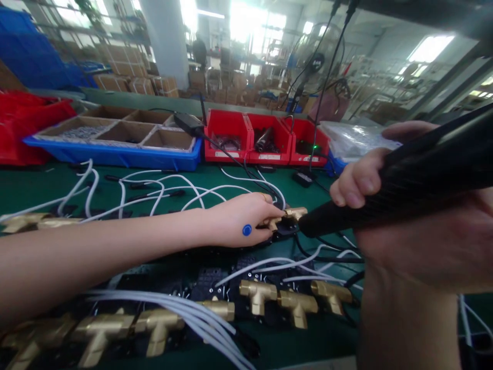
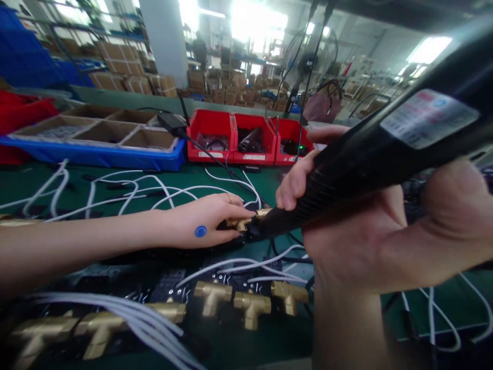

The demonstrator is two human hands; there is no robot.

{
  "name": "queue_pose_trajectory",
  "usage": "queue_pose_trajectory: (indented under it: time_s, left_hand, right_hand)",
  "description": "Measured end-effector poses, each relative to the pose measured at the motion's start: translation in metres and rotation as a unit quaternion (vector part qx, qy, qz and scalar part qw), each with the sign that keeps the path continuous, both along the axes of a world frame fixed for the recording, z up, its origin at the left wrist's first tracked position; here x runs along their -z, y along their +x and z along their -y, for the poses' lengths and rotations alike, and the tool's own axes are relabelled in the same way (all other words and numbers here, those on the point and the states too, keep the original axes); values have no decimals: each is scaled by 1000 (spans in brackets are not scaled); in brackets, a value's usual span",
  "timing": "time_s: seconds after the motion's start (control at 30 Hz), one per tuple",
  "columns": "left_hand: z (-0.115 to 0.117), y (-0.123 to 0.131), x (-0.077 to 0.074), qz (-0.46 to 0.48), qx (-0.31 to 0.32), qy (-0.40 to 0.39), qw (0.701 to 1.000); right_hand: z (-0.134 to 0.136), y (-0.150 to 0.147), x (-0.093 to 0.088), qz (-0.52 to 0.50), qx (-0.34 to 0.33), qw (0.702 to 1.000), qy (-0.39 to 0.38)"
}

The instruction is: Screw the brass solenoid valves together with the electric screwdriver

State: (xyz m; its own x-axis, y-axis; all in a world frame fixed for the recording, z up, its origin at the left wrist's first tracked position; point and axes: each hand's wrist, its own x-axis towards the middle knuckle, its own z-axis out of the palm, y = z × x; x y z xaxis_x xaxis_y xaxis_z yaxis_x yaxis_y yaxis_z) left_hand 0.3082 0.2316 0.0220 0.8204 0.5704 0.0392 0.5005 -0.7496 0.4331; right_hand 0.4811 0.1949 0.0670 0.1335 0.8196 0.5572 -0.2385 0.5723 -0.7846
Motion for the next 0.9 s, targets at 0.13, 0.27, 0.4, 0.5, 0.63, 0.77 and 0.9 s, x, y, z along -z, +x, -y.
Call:
queue_pose_trajectory:
  time_s: [0.13,0.27,0.4,0.5,0.63,0.77,0.9]
  left_hand:
    - [1,-7,2,18,-8,-23,1000]
    - [3,-7,11,33,-21,17,999]
    - [6,-6,17,31,-49,39,998]
    - [8,-6,15,2,-63,42,997]
    - [9,-5,11,-39,-68,51,996]
    - [7,-2,7,-48,-52,54,996]
    - [7,-2,10,-41,-52,66,996]
  right_hand:
    - [-6,6,1,35,-59,998,1]
    - [-10,-3,2,14,-8,1000,19]
    - [-18,-7,7,18,-24,998,57]
    - [-18,-7,11,57,-29,996,63]
    - [-12,-11,14,12,24,1000,-1]
    - [-17,-16,10,-33,47,997,-55]
    - [-22,-25,2,-14,47,997,-56]
